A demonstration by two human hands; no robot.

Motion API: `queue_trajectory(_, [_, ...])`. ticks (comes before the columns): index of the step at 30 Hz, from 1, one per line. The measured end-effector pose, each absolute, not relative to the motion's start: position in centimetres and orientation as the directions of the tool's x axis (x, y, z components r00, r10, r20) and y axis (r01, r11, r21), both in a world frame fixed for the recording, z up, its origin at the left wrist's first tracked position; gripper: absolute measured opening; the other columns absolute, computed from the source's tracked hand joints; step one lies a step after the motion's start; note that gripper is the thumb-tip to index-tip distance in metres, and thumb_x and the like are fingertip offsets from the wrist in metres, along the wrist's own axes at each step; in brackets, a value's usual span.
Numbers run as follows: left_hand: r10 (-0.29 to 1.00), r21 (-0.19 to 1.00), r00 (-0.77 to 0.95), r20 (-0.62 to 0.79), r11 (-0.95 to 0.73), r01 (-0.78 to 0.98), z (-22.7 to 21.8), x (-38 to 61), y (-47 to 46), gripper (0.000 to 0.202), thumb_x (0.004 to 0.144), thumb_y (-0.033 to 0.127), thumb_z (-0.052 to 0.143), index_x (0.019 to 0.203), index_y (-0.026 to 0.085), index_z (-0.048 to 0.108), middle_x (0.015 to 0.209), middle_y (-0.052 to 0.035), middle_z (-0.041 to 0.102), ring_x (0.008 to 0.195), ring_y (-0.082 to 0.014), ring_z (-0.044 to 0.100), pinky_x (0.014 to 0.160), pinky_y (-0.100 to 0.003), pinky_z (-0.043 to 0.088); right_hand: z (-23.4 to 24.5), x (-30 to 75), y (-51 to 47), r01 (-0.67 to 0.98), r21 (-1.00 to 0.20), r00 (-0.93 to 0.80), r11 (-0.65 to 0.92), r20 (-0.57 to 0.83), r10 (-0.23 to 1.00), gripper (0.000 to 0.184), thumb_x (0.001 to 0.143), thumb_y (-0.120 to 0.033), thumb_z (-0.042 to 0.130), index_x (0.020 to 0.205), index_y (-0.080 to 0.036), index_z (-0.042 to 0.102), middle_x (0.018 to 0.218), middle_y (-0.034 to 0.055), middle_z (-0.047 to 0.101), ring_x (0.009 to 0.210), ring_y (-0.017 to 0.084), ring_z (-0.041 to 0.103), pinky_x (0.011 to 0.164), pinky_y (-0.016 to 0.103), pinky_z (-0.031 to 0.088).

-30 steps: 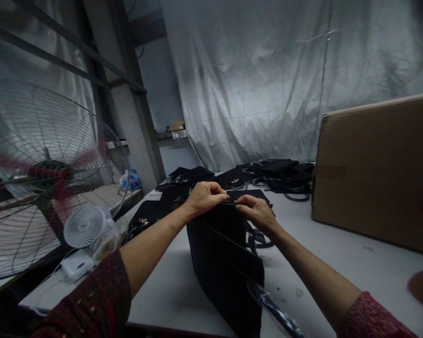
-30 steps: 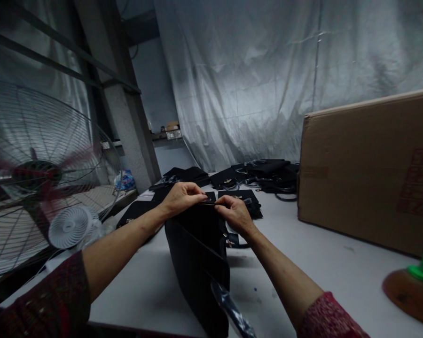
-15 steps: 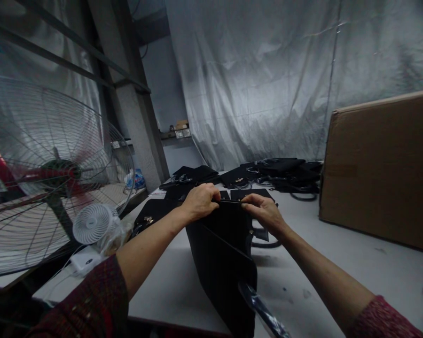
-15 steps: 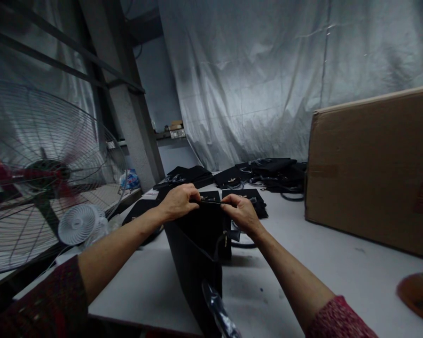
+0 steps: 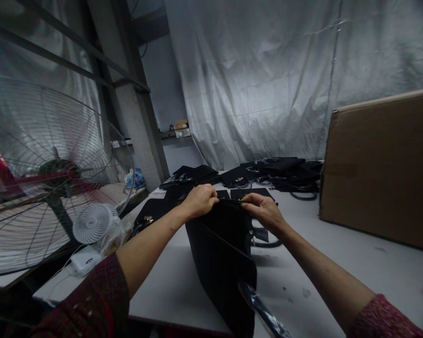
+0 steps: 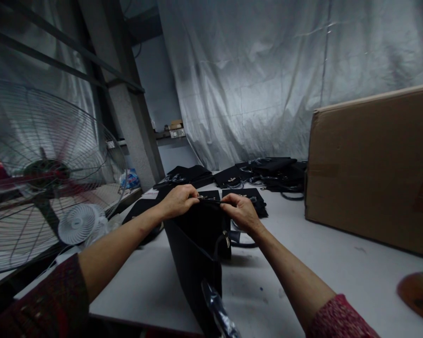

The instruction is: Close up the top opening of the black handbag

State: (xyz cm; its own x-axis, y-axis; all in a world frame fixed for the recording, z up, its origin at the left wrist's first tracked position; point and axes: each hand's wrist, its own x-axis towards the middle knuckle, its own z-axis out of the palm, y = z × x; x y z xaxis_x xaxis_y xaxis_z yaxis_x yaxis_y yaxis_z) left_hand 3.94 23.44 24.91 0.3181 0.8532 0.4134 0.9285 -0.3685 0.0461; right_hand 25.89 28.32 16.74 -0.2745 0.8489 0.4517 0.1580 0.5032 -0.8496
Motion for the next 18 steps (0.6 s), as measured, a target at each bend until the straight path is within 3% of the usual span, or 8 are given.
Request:
queue_trajectory(7, [0.86, 0.005, 0.296, 0.416, -0.328, 0.945, 24.54, 4.45, 23.71, 0.012, 0.085, 0.024, 0.061, 0.078, 0.018, 0.069, 0.087, -0.0069, 0.073, 0.082, -0.0246, 0.067, 0.073, -0.034, 0.048, 16.91, 26.02, 28.32, 0.168, -0.845, -0.283, 0.508, 0.452, 0.846, 0.032, 0.07, -0.048, 0.063, 0.079, -0.017, 0.067, 0.065, -0.0011, 0.056, 0.062, 0.014, 0.046, 0.06, 0.028, 0.035])
queue_trajectory(13, [0.856, -0.017, 0.277, 0.437, -0.3, 0.954, 24.39, 4.75, 23.64, 0.013, 0.083, 0.023, 0.06, 0.074, 0.018, 0.068, 0.083, -0.0064, 0.072, 0.078, -0.0243, 0.067, 0.069, -0.034, 0.048, 17.44, 25.64, 28.08, 0.135, -0.826, -0.335, 0.547, 0.481, 0.81, 0.038, 0.065, -0.045, 0.066, 0.091, -0.019, 0.071, 0.085, 0.0023, 0.067, 0.078, 0.019, 0.058, 0.072, 0.031, 0.044])
queue_trajectory(18, [0.856, -0.012, 0.28, 0.435, -0.305, 0.952, 24.47, 4.83, 23.6, 0.012, 0.083, 0.023, 0.06, 0.074, 0.019, 0.068, 0.083, -0.0062, 0.073, 0.078, -0.0241, 0.067, 0.07, -0.034, 0.047, 17.22, 25.36, 28.33, 0.154, -0.832, -0.273, 0.533, 0.483, 0.832, 0.033, 0.064, -0.046, 0.068, 0.082, -0.019, 0.071, 0.075, 0.0015, 0.065, 0.07, 0.017, 0.054, 0.068, 0.031, 0.041])
